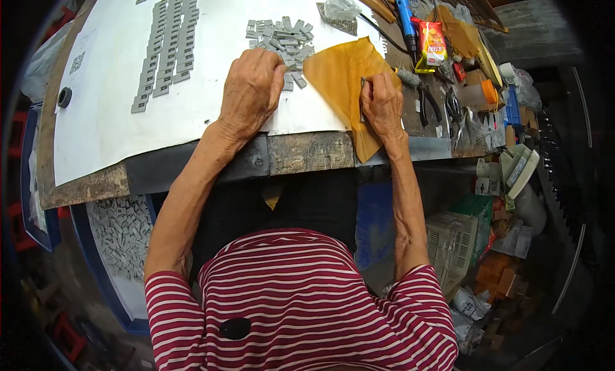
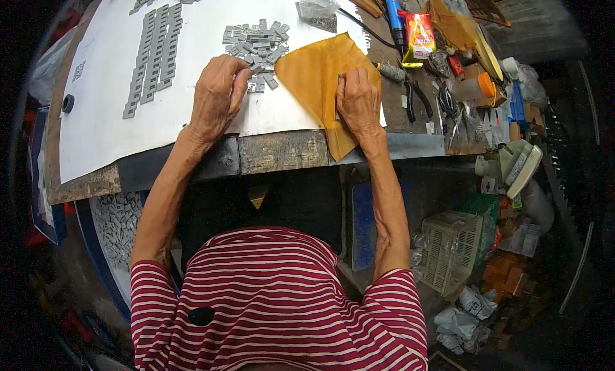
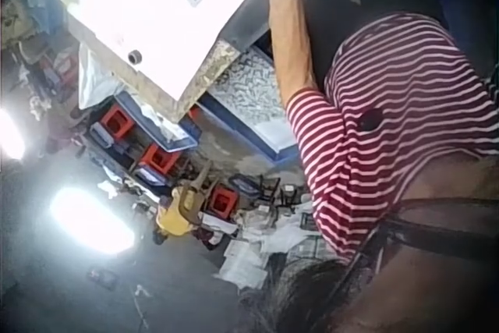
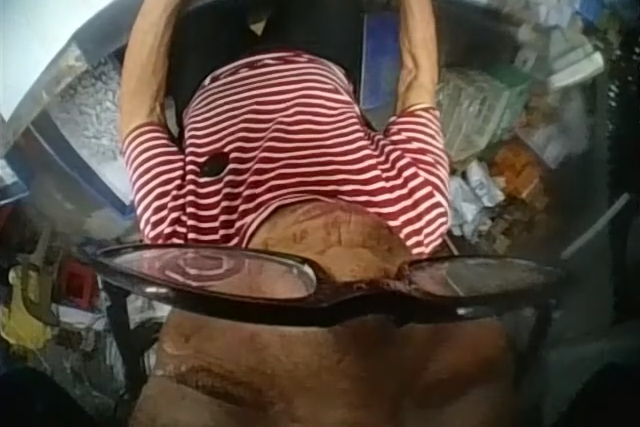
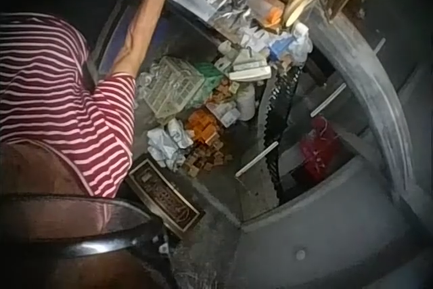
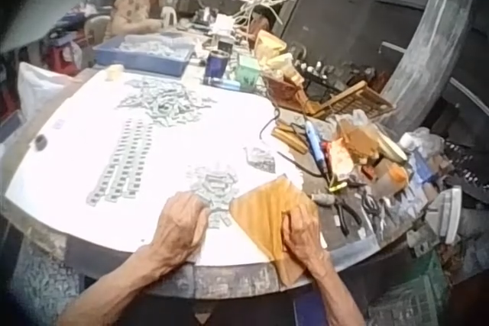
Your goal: The recorder is inspecting, sorting, and arranging small rectangular grey components on a workbench.
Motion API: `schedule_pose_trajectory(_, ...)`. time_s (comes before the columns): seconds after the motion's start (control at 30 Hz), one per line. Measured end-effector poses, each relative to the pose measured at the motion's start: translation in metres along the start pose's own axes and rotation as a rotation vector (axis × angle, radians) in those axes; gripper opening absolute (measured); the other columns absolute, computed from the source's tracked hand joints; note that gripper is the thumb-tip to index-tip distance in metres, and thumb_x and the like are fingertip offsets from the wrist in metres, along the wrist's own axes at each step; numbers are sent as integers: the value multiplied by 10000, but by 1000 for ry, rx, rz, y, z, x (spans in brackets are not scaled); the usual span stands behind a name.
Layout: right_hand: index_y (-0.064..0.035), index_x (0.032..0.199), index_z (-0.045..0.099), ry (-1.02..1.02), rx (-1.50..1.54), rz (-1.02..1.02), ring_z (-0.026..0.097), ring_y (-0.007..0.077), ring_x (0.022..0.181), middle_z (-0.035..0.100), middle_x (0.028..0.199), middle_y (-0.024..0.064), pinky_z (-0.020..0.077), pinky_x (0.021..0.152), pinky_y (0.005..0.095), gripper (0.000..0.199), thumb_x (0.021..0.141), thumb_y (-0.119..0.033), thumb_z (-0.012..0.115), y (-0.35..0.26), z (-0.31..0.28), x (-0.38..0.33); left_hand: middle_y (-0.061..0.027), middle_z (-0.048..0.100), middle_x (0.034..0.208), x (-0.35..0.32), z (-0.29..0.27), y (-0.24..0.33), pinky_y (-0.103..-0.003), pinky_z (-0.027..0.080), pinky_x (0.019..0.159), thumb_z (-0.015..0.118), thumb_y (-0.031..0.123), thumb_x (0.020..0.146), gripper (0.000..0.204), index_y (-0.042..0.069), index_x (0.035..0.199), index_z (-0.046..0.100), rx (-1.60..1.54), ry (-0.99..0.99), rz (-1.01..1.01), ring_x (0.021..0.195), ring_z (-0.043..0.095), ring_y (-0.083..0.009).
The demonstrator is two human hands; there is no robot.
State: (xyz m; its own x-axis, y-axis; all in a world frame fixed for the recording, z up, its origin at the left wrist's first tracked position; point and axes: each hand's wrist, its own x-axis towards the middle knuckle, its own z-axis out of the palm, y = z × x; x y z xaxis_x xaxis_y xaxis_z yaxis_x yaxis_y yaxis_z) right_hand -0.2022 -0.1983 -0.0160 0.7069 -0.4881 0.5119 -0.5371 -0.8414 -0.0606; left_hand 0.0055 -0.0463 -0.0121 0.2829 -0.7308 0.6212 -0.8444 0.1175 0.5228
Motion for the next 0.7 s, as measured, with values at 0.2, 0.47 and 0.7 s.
schedule_pose_trajectory(0.2,0,797,501,36,76,-10,548,356,665,528,767,156,439,552,407,56,772,-14,549,-2,-4,2,-129,532,754,0,0,0,-352,426,660,554,-2,784,50,-19,818,520,-27,10,8,720,518,-265)
schedule_pose_trajectory(0.47,-16,806,526,-32,-52,13,557,338,657,522,759,142,446,563,397,51,775,-27,566,-5,-1,2,-131,535,754,1,-1,1,-348,428,655,554,3,788,51,-21,817,519,-34,2,-3,721,521,-263)
schedule_pose_trajectory(0.7,-18,809,530,-51,-22,-3,568,333,670,533,791,134,452,568,395,57,778,-42,571,-5,-4,4,-131,535,748,0,-1,0,-349,427,651,554,5,790,47,-16,814,520,-35,-3,-3,716,521,-263)
